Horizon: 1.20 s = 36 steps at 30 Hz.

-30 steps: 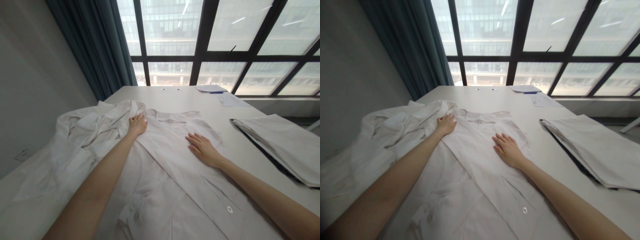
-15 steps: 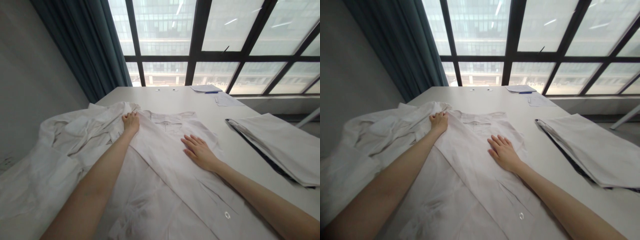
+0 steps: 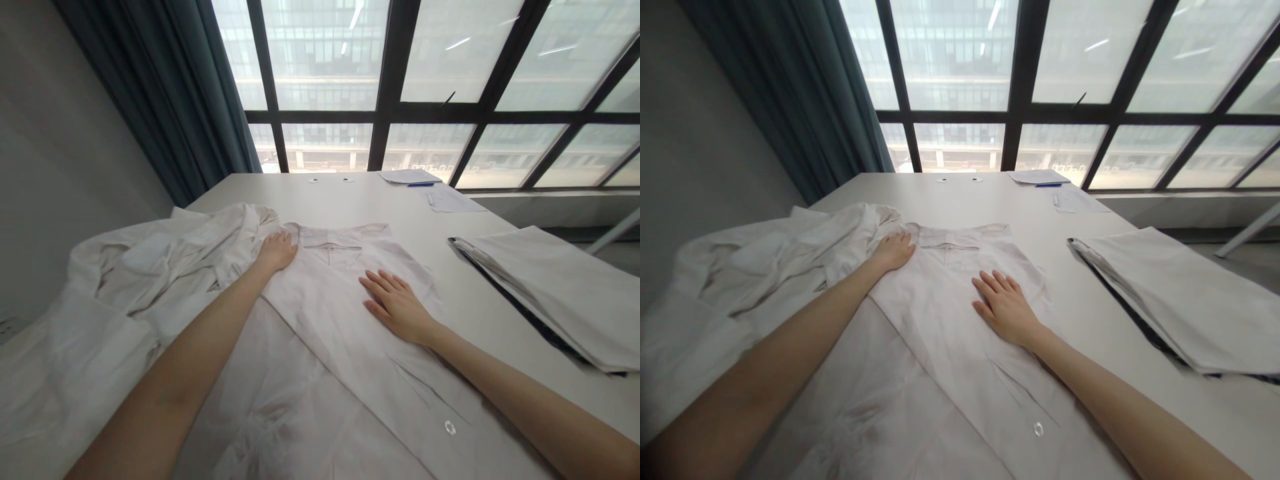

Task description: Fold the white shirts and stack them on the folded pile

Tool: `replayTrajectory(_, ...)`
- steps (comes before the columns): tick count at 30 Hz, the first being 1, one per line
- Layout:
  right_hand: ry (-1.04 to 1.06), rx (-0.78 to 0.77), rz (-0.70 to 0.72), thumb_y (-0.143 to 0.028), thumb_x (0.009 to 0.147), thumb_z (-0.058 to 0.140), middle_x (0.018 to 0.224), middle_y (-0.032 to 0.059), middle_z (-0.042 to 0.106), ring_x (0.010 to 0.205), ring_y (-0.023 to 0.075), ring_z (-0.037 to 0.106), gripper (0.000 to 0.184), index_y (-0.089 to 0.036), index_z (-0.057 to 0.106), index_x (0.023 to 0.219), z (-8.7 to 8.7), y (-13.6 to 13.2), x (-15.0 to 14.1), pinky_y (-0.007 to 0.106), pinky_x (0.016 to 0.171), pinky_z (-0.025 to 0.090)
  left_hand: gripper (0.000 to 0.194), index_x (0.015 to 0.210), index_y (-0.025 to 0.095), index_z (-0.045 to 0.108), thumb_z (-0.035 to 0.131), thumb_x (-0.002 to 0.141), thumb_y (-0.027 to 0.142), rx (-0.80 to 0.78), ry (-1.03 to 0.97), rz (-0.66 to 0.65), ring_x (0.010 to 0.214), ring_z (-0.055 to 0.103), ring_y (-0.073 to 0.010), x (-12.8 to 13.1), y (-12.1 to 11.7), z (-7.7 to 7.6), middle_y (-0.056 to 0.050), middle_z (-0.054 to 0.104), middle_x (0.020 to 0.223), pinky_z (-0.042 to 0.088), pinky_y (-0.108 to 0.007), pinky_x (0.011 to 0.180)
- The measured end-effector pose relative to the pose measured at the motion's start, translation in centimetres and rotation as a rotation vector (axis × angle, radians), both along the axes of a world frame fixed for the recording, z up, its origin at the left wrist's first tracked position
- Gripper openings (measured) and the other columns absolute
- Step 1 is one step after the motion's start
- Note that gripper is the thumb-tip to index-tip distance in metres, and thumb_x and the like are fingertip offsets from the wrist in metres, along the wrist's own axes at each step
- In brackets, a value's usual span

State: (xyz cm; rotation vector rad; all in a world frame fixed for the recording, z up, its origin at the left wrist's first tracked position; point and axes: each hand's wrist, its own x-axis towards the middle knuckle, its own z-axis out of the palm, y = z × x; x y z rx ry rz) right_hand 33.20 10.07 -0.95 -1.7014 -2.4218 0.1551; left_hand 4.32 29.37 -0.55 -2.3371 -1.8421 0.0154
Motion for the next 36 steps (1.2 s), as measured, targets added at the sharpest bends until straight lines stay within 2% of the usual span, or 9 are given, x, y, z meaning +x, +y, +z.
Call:
replayTrajectory(5,-0.011,-0.013,0.006,-0.048,0.101,0.031,0.159,0.0058,0.032,0.147,0.0277,0.024,0.057,-0.022,0.039,0.151,0.0,0.0,0.2,0.048,0.118,0.023,0.065,0.153,0.008,0.03,0.025,0.1,0.047,-0.082,0.013,0.031,0.148,0.024,-0.0271,-2.2,0.8,-0.1,-0.015,0.027,0.159,0.018,-0.045,0.119)
replayTrajectory(11,-0.011,-0.018,0.006,-0.048,0.101,0.03,0.16,0.0054,0.031,0.148,0.0261,0.023,0.056,-0.022,0.039,0.151,0.2,-0.2,0.2,0.048,0.118,0.022,0.062,0.149,0.0,0.033,0.029,0.1,0.036,-0.015,0.005,0.112,0.145,0.032,-0.0296,-3.6,0.9,0.8,-0.021,0.034,0.155,0.023,-0.04,0.117)
replayTrajectory(15,-0.026,-0.027,0.0,-0.047,0.101,0.03,0.16,0.0059,0.03,0.148,0.0271,0.022,0.057,-0.021,0.038,0.151,0.3,-0.2,0.1,0.048,0.118,0.022,0.053,0.147,0.002,0.037,0.026,0.096,0.013,0.091,0.0,0.044,0.144,0.033,-0.0252,-2.5,-0.9,1.0,-0.02,0.034,0.155,0.026,-0.037,0.115)
replayTrajectory(17,-0.027,-0.027,-0.001,-0.047,0.101,0.03,0.16,0.0062,0.03,0.148,0.0276,0.023,0.057,-0.021,0.037,0.152,0.3,-0.2,0.1,0.049,0.118,0.022,0.052,0.145,0.007,0.043,0.029,0.094,0.009,0.124,0.004,-0.016,0.141,0.037,-0.0246,-2.1,-2.6,1.1,-0.018,0.037,0.155,0.028,-0.037,0.112)
replayTrajectory(21,-0.021,-0.019,0.003,-0.048,0.101,0.03,0.16,0.0064,0.03,0.148,0.0277,0.023,0.057,-0.023,0.037,0.152,0.2,-0.1,0.1,0.05,0.117,0.023,0.042,0.131,0.01,0.056,0.039,0.093,0.015,0.16,0.02,-0.029,0.123,0.052,-0.0293,-3.3,-6.2,2.0,-0.019,0.058,0.134,0.037,-0.04,0.101)
replayTrajectory(24,-0.023,-0.017,0.006,-0.048,0.101,0.029,0.16,0.0067,0.03,0.148,0.0278,0.023,0.058,-0.022,0.037,0.152,0.1,-0.1,0.2,0.05,0.117,0.023,0.034,0.117,0.008,0.062,0.048,0.092,0.027,0.208,0.025,0.048,0.118,0.052,-0.0362,-5.3,-8.1,2.8,-0.022,0.062,0.119,0.039,-0.044,0.095)
replayTrajectory(30,-0.024,-0.031,0.004,-0.049,0.101,0.028,0.16,0.0069,0.029,0.148,0.0276,0.023,0.059,-0.021,0.036,0.152,0.2,-0.1,0.2,0.049,0.117,0.022,0.026,0.087,0.017,0.068,0.051,0.095,0.036,0.207,0.016,0.109,0.104,0.058,-0.0329,-7.7,-8.6,3.4,-0.013,0.071,0.095,0.039,-0.044,0.09)
replayTrajectory(33,-0.017,-0.028,0.006,-0.05,0.101,0.028,0.16,0.0068,0.03,0.148,0.0276,0.023,0.059,-0.021,0.037,0.152,0.1,-0.1,0.2,0.049,0.117,0.023,0.027,0.089,0.016,0.069,0.049,0.096,0.032,0.209,0.013,0.116,0.103,0.058,-0.0333,-7.5,-8.5,3.7,-0.014,0.071,0.093,0.038,-0.046,0.091)
replayTrajectory(36,-0.007,-0.022,0.01,-0.051,0.1,0.029,0.16,0.0072,0.031,0.147,0.028,0.024,0.059,-0.023,0.037,0.152,0.1,0.0,0.3,0.051,0.117,0.023,0.028,0.1,0.013,0.068,0.043,0.097,0.025,0.238,0.009,0.109,0.111,0.054,-0.0372,-6.5,-9.0,4.3,-0.02,0.067,0.107,0.036,-0.05,0.092)
